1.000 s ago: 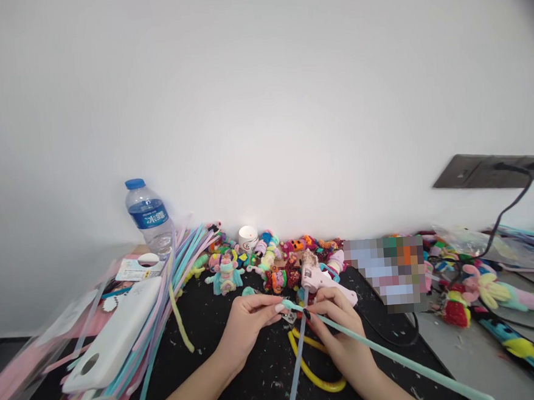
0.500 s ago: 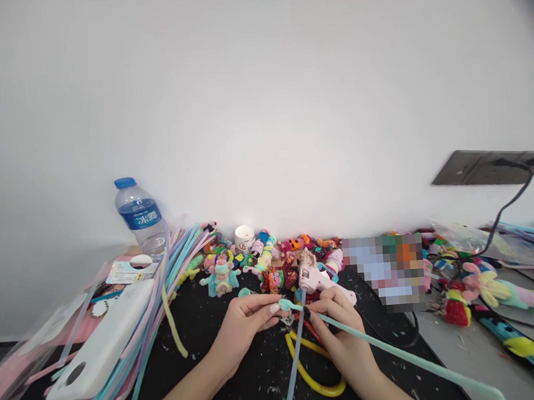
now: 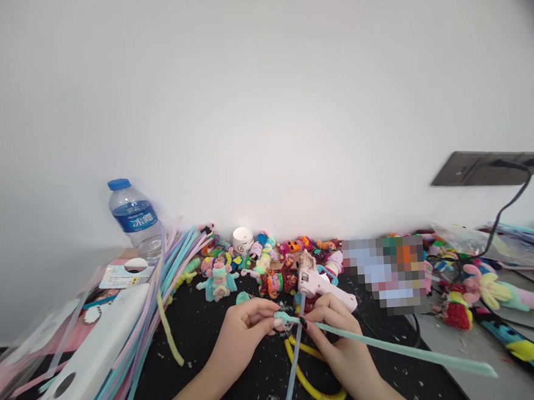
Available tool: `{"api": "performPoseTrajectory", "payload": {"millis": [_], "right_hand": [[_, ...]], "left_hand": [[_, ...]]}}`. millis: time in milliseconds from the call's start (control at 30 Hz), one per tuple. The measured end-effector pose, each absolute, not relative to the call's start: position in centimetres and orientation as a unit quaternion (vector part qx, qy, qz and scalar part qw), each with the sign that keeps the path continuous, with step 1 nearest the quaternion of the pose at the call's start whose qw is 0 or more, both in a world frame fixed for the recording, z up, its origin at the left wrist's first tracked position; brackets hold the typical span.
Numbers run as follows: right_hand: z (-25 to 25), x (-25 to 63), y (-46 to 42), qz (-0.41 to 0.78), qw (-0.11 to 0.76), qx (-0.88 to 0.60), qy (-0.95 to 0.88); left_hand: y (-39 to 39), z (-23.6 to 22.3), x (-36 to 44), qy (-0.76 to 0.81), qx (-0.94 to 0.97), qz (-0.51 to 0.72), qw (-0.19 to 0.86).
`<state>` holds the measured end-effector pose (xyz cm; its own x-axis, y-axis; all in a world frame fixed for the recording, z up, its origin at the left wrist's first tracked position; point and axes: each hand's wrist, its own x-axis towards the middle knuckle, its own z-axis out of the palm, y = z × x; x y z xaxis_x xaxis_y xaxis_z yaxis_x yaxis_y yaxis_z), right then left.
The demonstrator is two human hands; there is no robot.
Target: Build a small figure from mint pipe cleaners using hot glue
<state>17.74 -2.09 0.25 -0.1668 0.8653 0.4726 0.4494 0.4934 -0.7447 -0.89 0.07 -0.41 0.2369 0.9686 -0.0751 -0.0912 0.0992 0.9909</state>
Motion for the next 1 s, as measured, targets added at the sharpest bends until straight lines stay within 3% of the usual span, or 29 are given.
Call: {"api": "performPoseTrajectory", "payload": {"millis": [1000], "right_hand": [[0.4,17.1,-2.48,0.258,0.447,-0.438,-0.736]], "left_hand": [[-0.67,0.23,0.06,0.468,0.466,0.455,0.596]]}}
